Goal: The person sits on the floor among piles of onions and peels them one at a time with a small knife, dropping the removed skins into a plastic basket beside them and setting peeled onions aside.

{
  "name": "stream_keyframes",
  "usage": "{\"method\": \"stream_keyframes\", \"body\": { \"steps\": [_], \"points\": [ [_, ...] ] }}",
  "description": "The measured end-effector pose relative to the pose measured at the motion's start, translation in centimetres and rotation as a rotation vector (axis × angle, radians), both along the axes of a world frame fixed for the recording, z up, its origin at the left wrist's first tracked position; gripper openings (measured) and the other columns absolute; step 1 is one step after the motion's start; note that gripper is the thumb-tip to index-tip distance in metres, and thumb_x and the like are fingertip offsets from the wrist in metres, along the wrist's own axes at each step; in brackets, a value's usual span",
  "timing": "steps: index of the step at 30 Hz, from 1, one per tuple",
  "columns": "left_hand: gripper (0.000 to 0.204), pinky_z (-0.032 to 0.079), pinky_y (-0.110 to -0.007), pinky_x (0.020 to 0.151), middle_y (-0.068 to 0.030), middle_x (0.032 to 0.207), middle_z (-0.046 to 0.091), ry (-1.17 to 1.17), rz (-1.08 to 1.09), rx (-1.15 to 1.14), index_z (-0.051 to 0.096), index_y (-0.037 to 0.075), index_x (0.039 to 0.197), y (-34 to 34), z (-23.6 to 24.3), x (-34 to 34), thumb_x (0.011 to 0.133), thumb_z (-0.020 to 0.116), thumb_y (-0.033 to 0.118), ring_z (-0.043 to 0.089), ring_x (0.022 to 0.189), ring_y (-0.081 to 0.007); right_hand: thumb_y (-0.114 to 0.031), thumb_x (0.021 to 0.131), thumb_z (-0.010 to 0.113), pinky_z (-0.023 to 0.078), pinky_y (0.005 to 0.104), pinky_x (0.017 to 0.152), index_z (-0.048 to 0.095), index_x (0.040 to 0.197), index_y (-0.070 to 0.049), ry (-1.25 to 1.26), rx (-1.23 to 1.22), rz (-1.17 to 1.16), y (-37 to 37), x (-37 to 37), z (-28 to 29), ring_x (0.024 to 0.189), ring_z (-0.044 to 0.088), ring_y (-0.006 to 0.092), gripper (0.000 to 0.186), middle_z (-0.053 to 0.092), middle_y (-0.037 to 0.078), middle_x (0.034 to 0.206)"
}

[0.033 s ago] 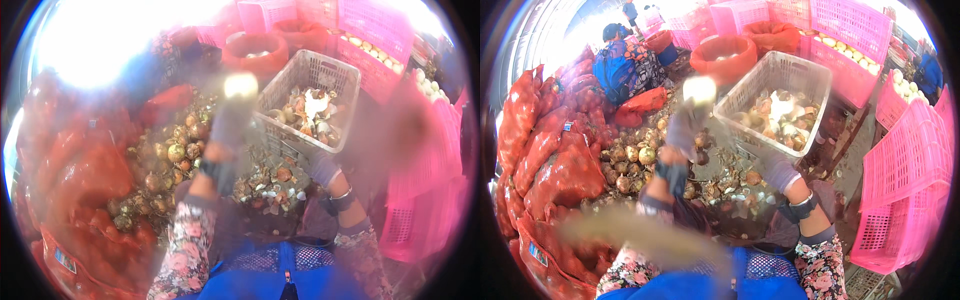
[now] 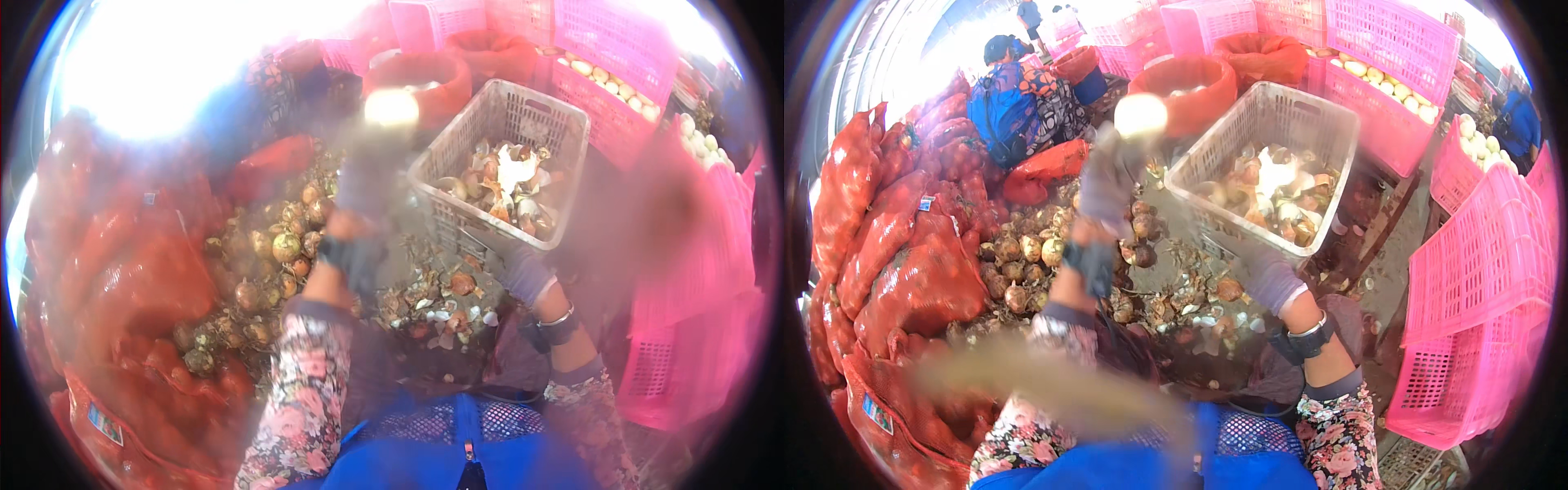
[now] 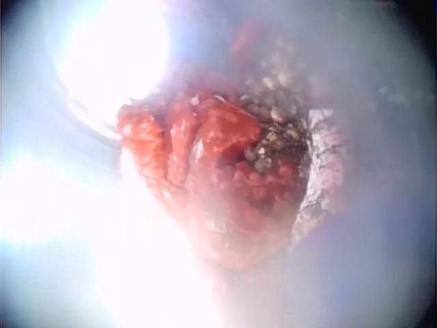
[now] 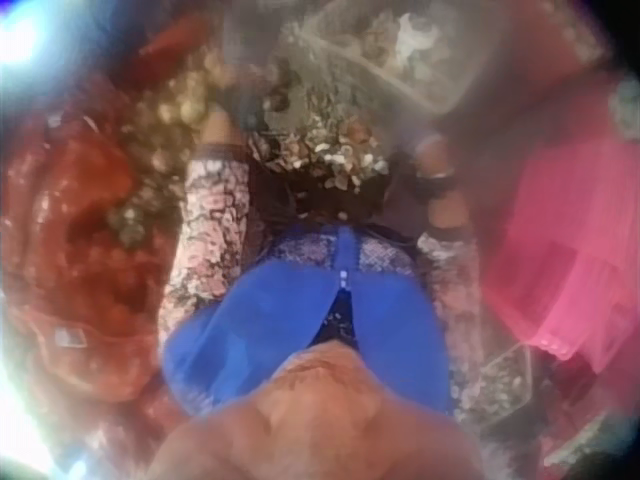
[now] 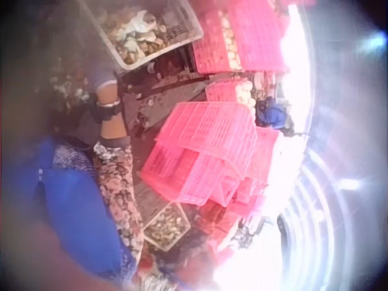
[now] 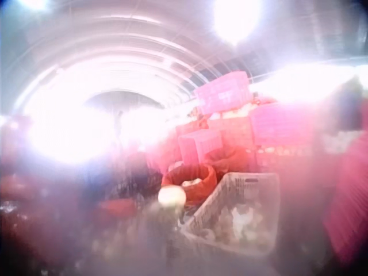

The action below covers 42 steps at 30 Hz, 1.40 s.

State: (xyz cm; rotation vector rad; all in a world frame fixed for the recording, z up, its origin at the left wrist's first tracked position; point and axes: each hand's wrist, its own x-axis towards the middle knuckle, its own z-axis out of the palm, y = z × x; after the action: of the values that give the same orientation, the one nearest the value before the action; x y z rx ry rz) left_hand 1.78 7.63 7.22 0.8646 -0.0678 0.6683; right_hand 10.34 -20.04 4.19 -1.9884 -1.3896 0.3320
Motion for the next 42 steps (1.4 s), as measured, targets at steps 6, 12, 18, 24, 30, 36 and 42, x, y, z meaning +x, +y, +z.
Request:
{"method": "stream_keyframes", "body": {
  "steps": [6,12,18,24,30,36,42],
  "points": [
    [0.029,0.055,-0.039,0.082,-0.0100,0.098,0.064,0.039,0.079,0.181,0.060,0.007,0.105,6.0,-0.2,2.7,0.089,0.064,0.031,0.064,0.092,-0.0256,-0.014,0.090,0.048,0.049,0.0369,0.056,0.052,0.134,-0.021,-0.112,-0.194,-0.073,-0.2,-1.2,2.1,0.051,0.057,0.0258,0.044,0.062,0.012,0.063],
    [0.013,0.053,-0.035,0.056,-0.0072,0.075,0.059,0.505,0.551,-0.325,0.059,0.002,0.085,10.7,-16.6,-1.6,0.088,0.061,0.015,0.059,0.063,-0.0232,-0.023,0.090,0.045,0.049,0.0452,0.061,0.044,0.136,-0.027,-0.183,-0.515,0.193,-0.2,-1.8,-1.0,0.062,0.061,0.0335,0.046,0.060,0.018,0.068],
    [0.018,0.051,-0.036,0.050,-0.0083,0.080,0.058,0.948,0.602,-0.408,0.059,0.005,0.096,14.7,-34.4,-5.5,0.080,0.066,0.012,0.057,0.061,-0.0253,-0.024,0.085,0.054,0.050,0.0448,0.061,0.049,0.124,-0.023,-0.001,-0.793,0.317,2.3,-2.9,-0.9,0.063,0.060,0.0367,0.040,0.063,0.012,0.068],
    [0.075,0.052,-0.031,0.066,-0.0087,0.109,0.061,1.080,0.466,0.090,0.043,0.003,0.135,15.7,-39.6,-0.3,0.065,0.070,-0.003,0.060,0.090,-0.0200,-0.024,0.083,0.056,0.050,0.0429,0.059,0.051,0.129,-0.024,-0.122,-0.820,0.232,2.8,-1.7,-2.9,0.065,0.063,0.0310,0.046,0.060,0.016,0.074],
    [0.077,0.049,-0.040,0.088,-0.0119,0.108,0.066,1.411,0.515,0.970,0.055,0.013,0.124,19.2,-44.3,-2.8,0.058,0.083,0.041,0.061,0.103,-0.0258,-0.016,0.081,0.055,0.050,0.0362,0.053,0.053,0.125,-0.018,-0.234,-0.486,0.312,1.9,-0.8,-8.4,0.055,0.061,0.0250,0.044,0.057,0.009,0.062],
    [0.096,0.048,-0.041,0.088,-0.0171,0.109,0.062,1.516,0.428,1.380,0.048,0.007,0.130,14.4,-42.9,-2.4,0.050,0.087,0.043,0.060,0.102,-0.0311,-0.015,0.085,0.047,0.050,0.0423,0.062,0.049,0.125,-0.008,-0.149,-0.757,0.336,3.3,-1.2,-9.2,0.069,0.060,0.0282,0.040,0.054,0.009,0.061],
    [0.060,0.053,-0.039,0.072,-0.0144,0.101,0.063,1.579,0.163,0.628,0.058,0.009,0.104,12.7,-59.0,-7.6,0.067,0.075,0.052,0.063,0.091,-0.0271,-0.026,0.088,0.049,0.049,0.0415,0.055,0.047,0.130,-0.011,-0.075,-0.495,0.491,4.9,-1.8,-9.5,0.065,0.060,0.0296,0.045,0.060,0.013,0.078]
  ]
}}
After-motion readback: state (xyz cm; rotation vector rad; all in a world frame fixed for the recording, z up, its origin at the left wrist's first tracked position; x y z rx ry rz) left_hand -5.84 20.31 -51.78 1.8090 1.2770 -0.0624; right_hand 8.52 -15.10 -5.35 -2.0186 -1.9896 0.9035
